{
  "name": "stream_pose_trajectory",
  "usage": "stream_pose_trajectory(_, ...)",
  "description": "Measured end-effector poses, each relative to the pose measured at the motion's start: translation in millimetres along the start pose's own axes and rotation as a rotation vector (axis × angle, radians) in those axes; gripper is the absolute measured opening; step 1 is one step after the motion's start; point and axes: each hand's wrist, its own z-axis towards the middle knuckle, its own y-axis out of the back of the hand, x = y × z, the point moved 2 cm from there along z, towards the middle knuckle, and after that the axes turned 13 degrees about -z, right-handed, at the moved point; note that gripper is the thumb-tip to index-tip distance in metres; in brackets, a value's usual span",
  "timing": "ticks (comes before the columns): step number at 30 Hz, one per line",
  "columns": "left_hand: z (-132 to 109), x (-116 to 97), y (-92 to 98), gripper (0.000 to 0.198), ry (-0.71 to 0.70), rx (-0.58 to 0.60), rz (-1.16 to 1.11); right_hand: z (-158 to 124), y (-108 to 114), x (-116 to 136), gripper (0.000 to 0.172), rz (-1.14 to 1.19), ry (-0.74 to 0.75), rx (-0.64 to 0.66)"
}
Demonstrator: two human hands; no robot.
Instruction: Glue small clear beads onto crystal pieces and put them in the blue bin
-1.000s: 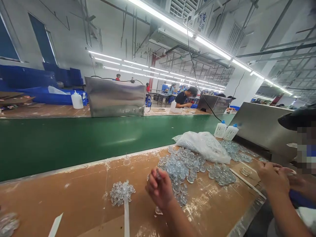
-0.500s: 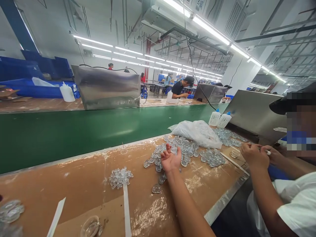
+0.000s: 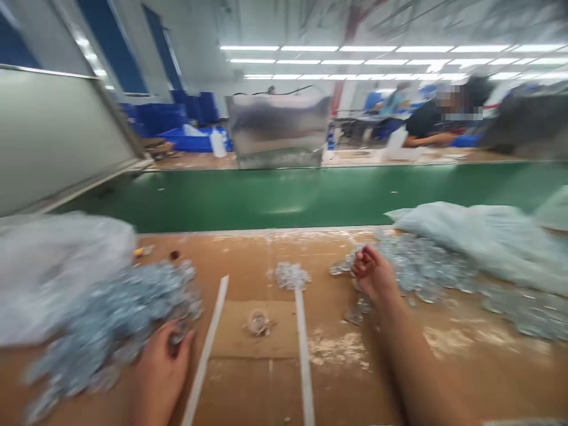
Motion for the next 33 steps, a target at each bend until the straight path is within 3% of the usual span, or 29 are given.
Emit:
stream_pose_trajectory(3,-16.0,0.4,4.3,0.037,0.070,0.007,0.065,-22.3,-31.3,-37.3,0.034,-0.295,0.029,0.140)
stream_pose_trajectory(7,-42.8,-7.8,-6.1,0.041,0.227,-0.044,-0.200,-67.3,-65.0,-78.1,0.029,-0.597,0.079,0.465)
stream_pose_trajectory(10,-59.4,-18.2,-20.9,0.047,0.292,-0.018,-0.431,-87.7,-74.8,-89.8,0.023,-0.740,0.155,0.686)
stream_pose_trajectory(12,-66.6,-24.8,-33.2,0.050,0.330,0.026,-0.499,-92.4,-75.7,-90.1,0.022,-0.833,0.228,0.764)
stream_pose_trajectory(18,-81.5,-34.7,-59.5,0.043,0.384,0.171,-0.556,-93.4,-76.3,-91.2,0.017,-0.950,0.426,0.857)
stream_pose_trajectory(21,-85.5,-32.5,-58.7,0.039,0.391,0.210,-0.544,-93.2,-77.6,-97.8,0.012,-0.941,0.476,0.900)
stream_pose_trajectory(26,-82.3,-33.5,-54.9,0.017,0.210,0.205,-0.524,-92.7,-78.1,-99.8,0.012,-0.923,0.547,0.872)
stream_pose_trajectory(33,-100.8,-54.0,-59.7,0.027,0.267,0.274,-0.588,-97.5,-78.0,-92.0,0.015,-0.991,0.738,0.798)
